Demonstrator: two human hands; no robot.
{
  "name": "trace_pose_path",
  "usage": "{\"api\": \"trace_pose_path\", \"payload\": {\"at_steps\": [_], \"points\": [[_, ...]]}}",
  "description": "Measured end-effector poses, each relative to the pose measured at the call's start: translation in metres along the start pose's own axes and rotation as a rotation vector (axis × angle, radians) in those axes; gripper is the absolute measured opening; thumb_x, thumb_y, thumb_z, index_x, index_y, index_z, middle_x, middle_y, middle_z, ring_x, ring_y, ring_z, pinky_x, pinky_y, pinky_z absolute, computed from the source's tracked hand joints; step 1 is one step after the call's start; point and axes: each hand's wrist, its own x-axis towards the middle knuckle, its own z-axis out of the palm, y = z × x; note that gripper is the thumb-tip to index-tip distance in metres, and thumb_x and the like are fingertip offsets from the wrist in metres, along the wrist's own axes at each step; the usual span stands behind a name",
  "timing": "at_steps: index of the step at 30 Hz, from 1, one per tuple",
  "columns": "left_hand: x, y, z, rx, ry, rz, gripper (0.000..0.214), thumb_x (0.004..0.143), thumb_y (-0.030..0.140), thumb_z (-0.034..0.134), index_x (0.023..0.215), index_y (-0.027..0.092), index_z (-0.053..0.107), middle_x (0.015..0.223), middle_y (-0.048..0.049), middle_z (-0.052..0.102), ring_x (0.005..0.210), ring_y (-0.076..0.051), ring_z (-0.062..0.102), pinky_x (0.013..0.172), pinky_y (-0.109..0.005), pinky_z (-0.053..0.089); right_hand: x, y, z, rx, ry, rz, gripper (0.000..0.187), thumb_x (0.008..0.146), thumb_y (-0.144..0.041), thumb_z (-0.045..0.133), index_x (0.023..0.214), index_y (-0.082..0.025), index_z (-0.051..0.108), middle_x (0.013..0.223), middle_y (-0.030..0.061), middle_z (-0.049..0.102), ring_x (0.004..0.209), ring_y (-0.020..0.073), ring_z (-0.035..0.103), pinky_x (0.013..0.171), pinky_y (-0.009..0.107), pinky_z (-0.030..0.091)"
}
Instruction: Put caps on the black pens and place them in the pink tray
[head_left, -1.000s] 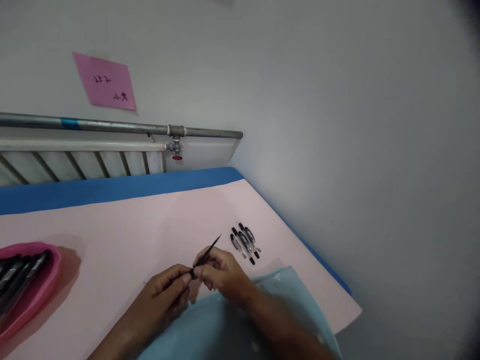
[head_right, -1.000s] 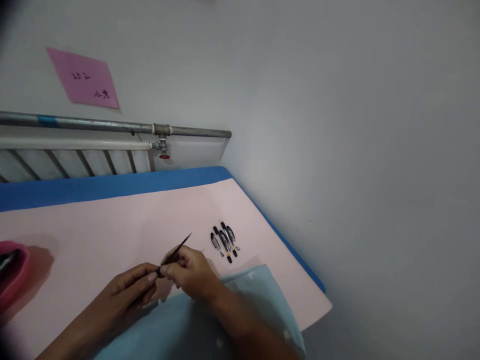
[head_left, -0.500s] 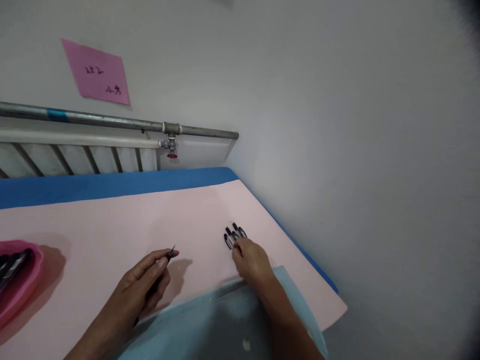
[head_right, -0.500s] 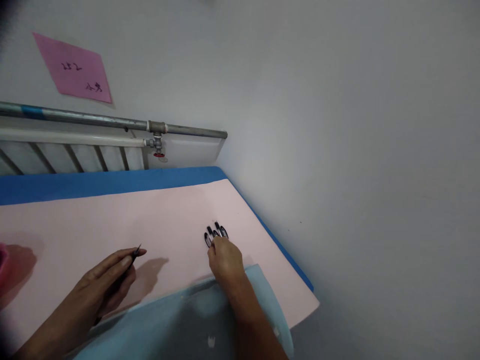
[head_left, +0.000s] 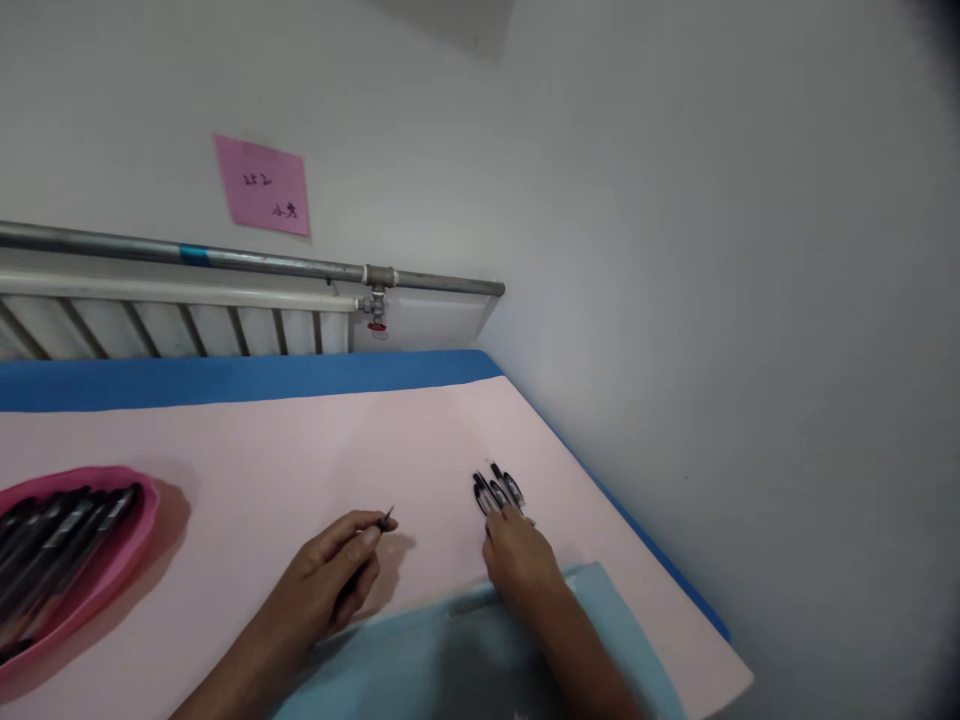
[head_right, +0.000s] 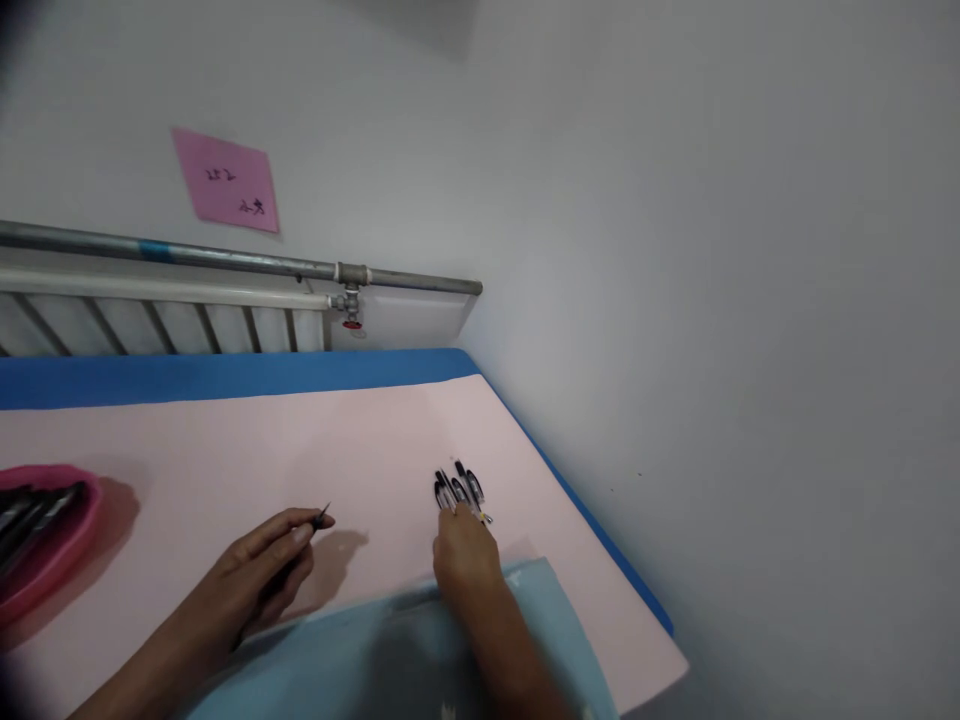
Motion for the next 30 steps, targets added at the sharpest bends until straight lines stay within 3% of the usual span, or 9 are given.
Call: {"api": "trace_pose_path", "payload": {"at_steps": [4,8,11,13,17,22,27,30], "points": [[-0.001,0.003,0.0,0.01,-0.11,0.039,0.04,0.074,0.048,0.052,0.1,0.018,0.056,0.045,0.0083,0.038,0.033,-0.003,0.023,0.035,-0.018,0.012,0.0,-0.002,0.001,0.256,0.099,-0.068,0.022,0.075,-0.009,0.04,0.082,-0.013,0.059,0.083,0.0101,0.061,0.078,0.0207,0.055,0.069,0.03,0.039],[-0.004,0.01,0.002,0.007,-0.165,0.061,0.039,0.076,0.048,0.049,0.1,0.019,0.055,0.043,0.0103,0.027,0.035,-0.004,0.021,0.037,-0.018,0.012,0.001,-0.025,-0.014,0.875,0.215,-0.197,0.018,0.078,-0.019,0.043,0.083,-0.017,0.06,0.08,0.0049,0.06,0.073,0.0158,0.055,0.065,0.026,0.041],[-0.004,0.007,0.001,0.023,-0.173,0.072,0.039,0.077,0.048,0.048,0.101,0.018,0.054,0.044,0.0098,0.029,0.036,-0.004,0.022,0.037,-0.019,0.012,0.003,-0.055,-0.032,1.347,0.062,-0.169,0.016,0.077,-0.028,0.05,0.085,-0.017,0.059,0.06,-0.0013,0.053,0.05,0.0101,0.046,0.047,0.022,0.036],[-0.002,0.002,0.0,0.005,-0.149,0.093,0.039,0.077,0.047,0.048,0.104,0.019,0.053,0.045,0.0091,0.033,0.036,-0.004,0.023,0.037,-0.019,0.013,0.005,-0.073,-0.041,1.51,0.005,-0.185,0.015,0.073,-0.026,0.055,0.083,-0.016,0.06,0.065,-0.001,0.055,0.05,0.008,0.045,0.05,0.021,0.037],[0.004,-0.007,-0.003,-0.036,-0.103,0.111,0.037,0.075,0.045,0.052,0.1,0.018,0.055,0.049,0.0077,0.038,0.037,-0.003,0.025,0.037,-0.019,0.015,0.008,-0.089,-0.042,1.613,-0.059,-0.208,0.015,0.07,-0.024,0.058,0.081,-0.015,0.062,0.065,-0.0004,0.057,0.052,0.0077,0.046,0.052,0.021,0.038],[0.004,-0.004,-0.002,-0.068,-0.109,0.084,0.029,0.076,0.044,0.052,0.091,0.019,0.055,0.048,0.0081,0.037,0.037,-0.003,0.024,0.037,-0.018,0.014,0.008,-0.085,-0.028,1.648,-0.113,-0.191,0.017,0.068,-0.021,0.06,0.085,-0.016,0.062,0.068,-0.0005,0.058,0.054,0.0076,0.046,0.05,0.02,0.036],[-0.001,0.004,-0.001,-0.006,-0.167,0.055,0.025,0.078,0.042,0.049,0.081,0.018,0.053,0.042,0.0092,0.034,0.034,-0.003,0.021,0.034,-0.017,0.013,0.009,-0.08,-0.02,1.662,-0.232,-0.215,0.011,0.068,-0.021,0.059,0.075,-0.014,0.062,0.062,-0.0009,0.056,0.053,0.0077,0.045,0.051,0.021,0.036],[-0.002,0.006,-0.001,0.023,-0.191,0.05,0.026,0.078,0.043,0.047,0.079,0.017,0.053,0.041,0.0095,0.034,0.032,-0.003,0.02,0.033,-0.017,0.012,0.009,-0.08,-0.021,1.636,-0.231,-0.235,0.01,0.068,-0.022,0.06,0.074,-0.014,0.062,0.06,-0.0013,0.055,0.054,0.0082,0.045,0.052,0.021,0.036]]}}
